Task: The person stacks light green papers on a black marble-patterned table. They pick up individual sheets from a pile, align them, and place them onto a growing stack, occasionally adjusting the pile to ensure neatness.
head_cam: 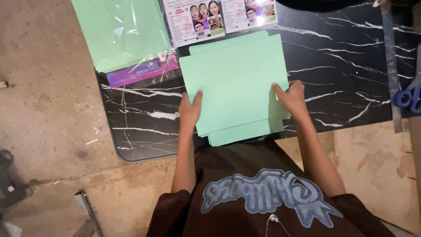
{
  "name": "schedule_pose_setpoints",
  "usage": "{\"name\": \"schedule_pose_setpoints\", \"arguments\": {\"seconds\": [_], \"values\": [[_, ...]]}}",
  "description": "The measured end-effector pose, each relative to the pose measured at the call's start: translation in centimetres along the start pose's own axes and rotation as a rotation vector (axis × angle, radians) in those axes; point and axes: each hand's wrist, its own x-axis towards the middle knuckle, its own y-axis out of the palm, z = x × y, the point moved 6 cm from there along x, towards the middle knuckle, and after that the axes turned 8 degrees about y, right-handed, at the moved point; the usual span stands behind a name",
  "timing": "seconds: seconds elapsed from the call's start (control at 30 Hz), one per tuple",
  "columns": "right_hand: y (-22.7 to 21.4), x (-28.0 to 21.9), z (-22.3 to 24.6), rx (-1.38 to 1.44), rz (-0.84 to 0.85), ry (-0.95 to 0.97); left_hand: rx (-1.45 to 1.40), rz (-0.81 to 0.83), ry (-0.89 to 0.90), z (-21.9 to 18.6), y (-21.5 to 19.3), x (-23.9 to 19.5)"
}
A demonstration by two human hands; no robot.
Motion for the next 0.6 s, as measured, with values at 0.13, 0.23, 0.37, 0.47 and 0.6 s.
{"name": "schedule_pose_setpoints", "arguments": {"seconds": [0.13, 0.23, 0.37, 0.47, 0.6], "values": [[-0.6, 0.3, 0.2, 0.079, 0.084, 0.095, -0.074, 0.050, -0.057, 0.4, 0.6, 0.1], [-0.8, 1.0, 0.7, 0.067, 0.181, 0.184, -0.055, 0.037, -0.050, 1.7, 1.1, 0.9], [-0.4, 1.2, 0.3, 0.150, 0.318, 0.231, -0.033, 0.067, -0.076, 3.2, 1.0, 2.5], [0.6, 1.2, 0.4, 0.199, 0.459, 0.151, -0.140, 0.137, -0.184, 3.2, 0.2, 2.6], [0.2, 0.7, 0.6, 0.216, 0.423, 0.119, -0.443, 0.267, -0.347, 4.1, 1.1, 2.5]]}}
